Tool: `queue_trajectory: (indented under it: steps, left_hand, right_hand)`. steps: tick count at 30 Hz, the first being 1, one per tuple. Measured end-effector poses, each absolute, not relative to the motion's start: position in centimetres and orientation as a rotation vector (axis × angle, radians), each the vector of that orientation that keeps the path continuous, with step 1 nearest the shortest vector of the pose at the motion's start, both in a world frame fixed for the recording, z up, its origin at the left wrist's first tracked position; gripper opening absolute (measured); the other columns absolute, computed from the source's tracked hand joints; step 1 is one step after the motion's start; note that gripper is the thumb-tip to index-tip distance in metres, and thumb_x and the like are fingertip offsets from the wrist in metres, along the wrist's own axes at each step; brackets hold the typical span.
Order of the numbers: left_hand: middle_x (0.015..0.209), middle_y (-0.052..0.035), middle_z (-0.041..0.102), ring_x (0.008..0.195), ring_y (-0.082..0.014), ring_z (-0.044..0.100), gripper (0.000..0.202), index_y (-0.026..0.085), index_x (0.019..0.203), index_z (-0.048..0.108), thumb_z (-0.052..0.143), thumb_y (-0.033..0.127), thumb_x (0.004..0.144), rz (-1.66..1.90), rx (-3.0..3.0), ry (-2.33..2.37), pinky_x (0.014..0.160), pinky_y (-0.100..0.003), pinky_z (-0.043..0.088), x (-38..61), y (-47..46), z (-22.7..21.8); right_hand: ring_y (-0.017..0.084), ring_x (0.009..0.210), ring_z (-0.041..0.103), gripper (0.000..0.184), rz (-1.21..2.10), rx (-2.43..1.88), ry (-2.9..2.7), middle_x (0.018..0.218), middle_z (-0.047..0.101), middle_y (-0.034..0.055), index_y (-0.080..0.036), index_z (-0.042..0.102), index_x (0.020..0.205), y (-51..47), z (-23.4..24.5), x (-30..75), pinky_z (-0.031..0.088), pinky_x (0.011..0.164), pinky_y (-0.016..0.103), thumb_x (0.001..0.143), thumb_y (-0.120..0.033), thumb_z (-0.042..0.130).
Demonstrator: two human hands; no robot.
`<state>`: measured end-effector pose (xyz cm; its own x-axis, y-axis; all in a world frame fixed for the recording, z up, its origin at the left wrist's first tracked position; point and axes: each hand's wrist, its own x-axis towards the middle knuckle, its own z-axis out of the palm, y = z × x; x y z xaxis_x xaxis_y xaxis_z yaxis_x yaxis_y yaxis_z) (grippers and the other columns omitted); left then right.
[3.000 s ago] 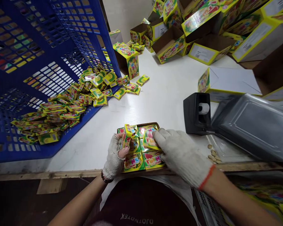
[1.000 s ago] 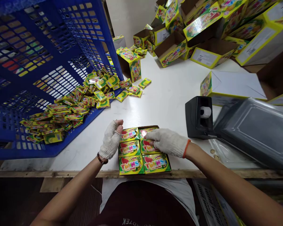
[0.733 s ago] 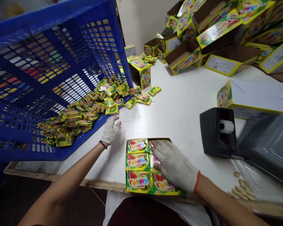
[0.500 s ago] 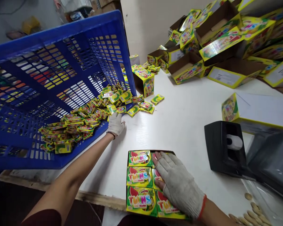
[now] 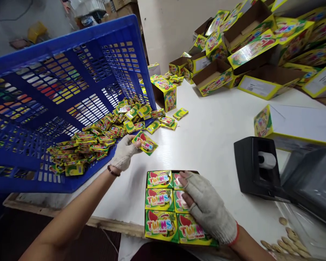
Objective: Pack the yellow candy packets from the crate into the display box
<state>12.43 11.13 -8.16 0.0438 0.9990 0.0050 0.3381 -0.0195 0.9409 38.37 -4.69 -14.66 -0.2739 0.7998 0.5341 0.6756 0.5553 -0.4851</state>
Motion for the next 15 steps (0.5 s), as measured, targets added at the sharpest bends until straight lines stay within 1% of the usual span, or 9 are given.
queue_trajectory:
  steps: [2, 4, 6, 7, 9, 10, 12, 14, 15]
  left_hand:
    - [0.092, -0.0039, 0.068, 0.076, -0.0164, 0.067, 0.051, 0.016, 0.098, 0.055, 0.077, 0.054, 0.071, 1.007, 1.236, 1.167, 0.071, -0.032, 0.057, 14.7, 7.4, -7.9]
    - [0.088, -0.0024, 0.067, 0.075, -0.0151, 0.067, 0.049, 0.017, 0.095, 0.054, 0.081, 0.049, 0.069, 0.951, 1.110, 1.016, 0.071, -0.030, 0.056, 16.9, 4.4, -7.8]
    - [0.090, -0.0035, 0.068, 0.078, -0.0158, 0.067, 0.044, 0.017, 0.098, 0.055, 0.077, 0.047, 0.075, 0.897, 1.159, 0.972, 0.071, -0.029, 0.057, 18.2, 2.4, -8.0]
    - [0.094, -0.0053, 0.069, 0.082, -0.0175, 0.068, 0.042, 0.017, 0.103, 0.056, 0.073, 0.046, 0.079, 0.889, 1.227, 0.988, 0.073, -0.031, 0.057, 18.5, 1.8, -8.3]
    - [0.108, -0.0100, 0.068, 0.098, -0.0227, 0.068, 0.040, 0.017, 0.115, 0.057, 0.064, 0.044, 0.086, 0.918, 1.444, 1.104, 0.084, -0.038, 0.057, 18.3, 1.1, -9.3]
    - [0.115, -0.0119, 0.067, 0.107, -0.0253, 0.065, 0.040, 0.017, 0.120, 0.057, 0.061, 0.042, 0.089, 0.936, 1.584, 1.186, 0.092, -0.043, 0.055, 18.0, 1.0, -10.0]
    - [0.124, -0.0140, 0.064, 0.120, -0.0292, 0.059, 0.041, 0.018, 0.126, 0.057, 0.057, 0.038, 0.091, 0.930, 1.868, 1.321, 0.105, -0.052, 0.047, 17.1, 0.7, -11.6]
    - [0.128, -0.0151, 0.063, 0.126, -0.0310, 0.054, 0.039, 0.017, 0.127, 0.057, 0.054, 0.036, 0.093, 0.893, 2.084, 1.349, 0.111, -0.057, 0.041, 16.3, 0.4, -13.1]
    - [0.127, -0.0153, 0.063, 0.126, -0.0309, 0.053, 0.038, 0.016, 0.126, 0.058, 0.052, 0.036, 0.094, 0.879, 2.152, 1.338, 0.111, -0.058, 0.040, 16.2, 0.2, -13.6]
  right_hand:
    - [0.024, 0.120, 0.064, 0.048, 0.432, -1.314, -1.776, 0.133, 0.065, 0.0105, -0.031, 0.044, 0.146, -4.2, -13.3, 37.9, 0.056, 0.097, 0.042, 0.098, -0.027, 0.049]
    - [0.025, 0.108, 0.069, 0.045, 0.728, -1.411, -1.541, 0.126, 0.068, 0.0112, -0.027, 0.048, 0.140, -3.2, -11.3, 37.6, 0.060, 0.087, 0.039, 0.097, -0.041, 0.052]
    - [0.025, 0.096, 0.071, 0.044, 0.940, -1.438, -1.438, 0.113, 0.072, 0.0098, -0.023, 0.060, 0.125, -1.9, -9.2, 38.1, 0.060, 0.079, 0.037, 0.092, -0.051, 0.056]
    - [0.025, 0.093, 0.070, 0.040, 0.990, -1.454, -1.448, 0.107, 0.074, 0.0085, -0.022, 0.065, 0.116, -1.2, -8.4, 38.6, 0.060, 0.077, 0.036, 0.090, -0.052, 0.057]
    - [0.024, 0.086, 0.069, 0.032, 1.023, -1.510, -1.547, 0.095, 0.075, 0.0062, -0.022, 0.070, 0.100, -0.2, -7.4, 39.8, 0.058, 0.073, 0.034, 0.088, -0.049, 0.058]
    - [0.023, 0.082, 0.069, 0.029, 1.024, -1.538, -1.620, 0.090, 0.074, 0.0053, -0.023, 0.072, 0.095, 0.2, -7.3, 40.3, 0.058, 0.070, 0.034, 0.087, -0.046, 0.057]
    - [0.022, 0.077, 0.067, 0.025, 0.983, -1.559, -1.787, 0.082, 0.072, 0.0048, -0.023, 0.072, 0.085, 0.7, -8.1, 40.8, 0.056, 0.068, 0.034, 0.087, -0.040, 0.054]
    - [0.022, 0.082, 0.067, 0.026, 0.845, -1.512, -1.930, 0.085, 0.070, 0.0068, -0.022, 0.071, 0.078, 1.0, -9.8, 40.5, 0.057, 0.074, 0.036, 0.088, -0.033, 0.050]
    - [0.023, 0.089, 0.068, 0.026, 0.744, -1.472, -1.978, 0.090, 0.070, 0.0086, -0.021, 0.071, 0.079, 1.0, -10.7, 40.2, 0.057, 0.081, 0.038, 0.088, -0.030, 0.048]
